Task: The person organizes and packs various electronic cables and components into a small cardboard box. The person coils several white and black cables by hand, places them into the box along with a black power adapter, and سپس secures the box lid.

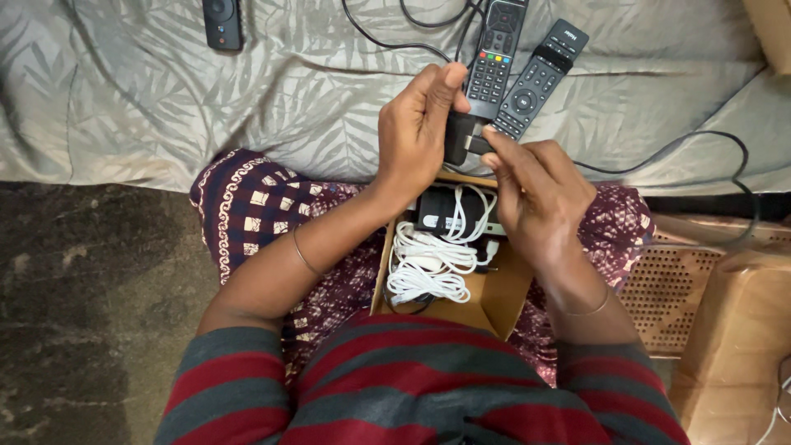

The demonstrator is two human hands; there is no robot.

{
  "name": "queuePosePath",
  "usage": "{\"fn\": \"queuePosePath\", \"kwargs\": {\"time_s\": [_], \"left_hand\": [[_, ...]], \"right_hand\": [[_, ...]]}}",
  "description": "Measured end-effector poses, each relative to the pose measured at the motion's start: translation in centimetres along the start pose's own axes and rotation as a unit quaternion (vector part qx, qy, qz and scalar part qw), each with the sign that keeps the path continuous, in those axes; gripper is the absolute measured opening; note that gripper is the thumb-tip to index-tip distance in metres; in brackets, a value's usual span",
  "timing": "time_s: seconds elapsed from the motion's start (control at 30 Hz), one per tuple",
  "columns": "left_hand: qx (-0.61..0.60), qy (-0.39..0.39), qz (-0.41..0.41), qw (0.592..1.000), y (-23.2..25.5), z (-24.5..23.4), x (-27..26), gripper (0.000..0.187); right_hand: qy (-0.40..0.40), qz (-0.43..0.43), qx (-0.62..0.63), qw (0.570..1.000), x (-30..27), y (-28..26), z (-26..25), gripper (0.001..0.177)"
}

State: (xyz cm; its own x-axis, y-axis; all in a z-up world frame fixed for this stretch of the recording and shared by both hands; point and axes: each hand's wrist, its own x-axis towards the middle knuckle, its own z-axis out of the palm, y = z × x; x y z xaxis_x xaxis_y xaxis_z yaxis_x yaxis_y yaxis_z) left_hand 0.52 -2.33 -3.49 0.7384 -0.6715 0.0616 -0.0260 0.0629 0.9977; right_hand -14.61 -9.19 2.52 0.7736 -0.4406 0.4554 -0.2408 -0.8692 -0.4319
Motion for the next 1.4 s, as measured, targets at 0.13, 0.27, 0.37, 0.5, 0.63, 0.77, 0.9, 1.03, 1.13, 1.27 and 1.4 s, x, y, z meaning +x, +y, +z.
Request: {"fn": "queuePosePath", "kwargs": {"time_s": [0.13, 0.27, 0.37, 0.5, 0.63, 0.77, 0.9, 1.03, 1.13, 1.27, 1.4], "left_hand": [[0.04, -0.001, 0.003, 0.999, 0.1, -0.1, 0.2, 0.045], [0.097, -0.005, -0.001, 0.995, 0.3, 0.0, 0.1, 0.049], [0.101, 0.01, 0.007, 0.995, 0.2, 0.2, 0.0, 0.048], [0.11, 0.006, -0.025, 0.994, -0.3, 0.1, 0.3, 0.05], [0.133, -0.034, -0.045, 0.99, -1.8, -0.1, 1.4, 0.058], [0.069, -0.133, -0.024, 0.988, -2.7, -1.9, 3.2, 0.07], [0.113, -0.112, 0.1, 0.982, -1.8, -4.3, 4.8, 0.063], [0.132, -0.195, 0.187, 0.954, 0.3, -4.9, 4.2, 0.054], [0.236, -0.287, 0.2, 0.906, 1.2, -4.2, 3.1, 0.073], [0.224, -0.315, 0.122, 0.914, 0.4, -4.1, 3.0, 0.079], [0.243, -0.314, 0.099, 0.913, -0.2, -4.7, 3.5, 0.073]], "right_hand": [[0.004, 0.001, 0.003, 1.0, 0.0, 0.1, 0.5, 0.03], [0.005, 0.0, 0.024, 1.0, 0.0, 0.3, 0.8, 0.03], [0.013, 0.0, 0.026, 1.0, -0.1, 0.3, 1.1, 0.03], [-0.006, 0.02, 0.034, 0.999, 0.1, 0.6, 1.4, 0.031], [-0.023, 0.036, 0.049, 0.998, 0.6, 1.4, 1.6, 0.029], [-0.036, 0.097, 0.076, 0.992, 1.2, 2.6, 1.1, 0.025], [-0.006, 0.12, 0.08, 0.99, 1.3, 4.2, 0.3, 0.02], [-0.007, 0.121, 0.131, 0.984, 1.3, 5.2, 0.9, 0.017], [-0.043, 0.111, 0.144, 0.982, 1.3, 5.0, 1.3, 0.015], [-0.016, 0.046, 0.084, 0.995, 1.2, 4.1, 0.5, 0.016], [-0.025, -0.022, -0.129, 0.991, 0.9, 4.7, -1.0, 0.029]]}}
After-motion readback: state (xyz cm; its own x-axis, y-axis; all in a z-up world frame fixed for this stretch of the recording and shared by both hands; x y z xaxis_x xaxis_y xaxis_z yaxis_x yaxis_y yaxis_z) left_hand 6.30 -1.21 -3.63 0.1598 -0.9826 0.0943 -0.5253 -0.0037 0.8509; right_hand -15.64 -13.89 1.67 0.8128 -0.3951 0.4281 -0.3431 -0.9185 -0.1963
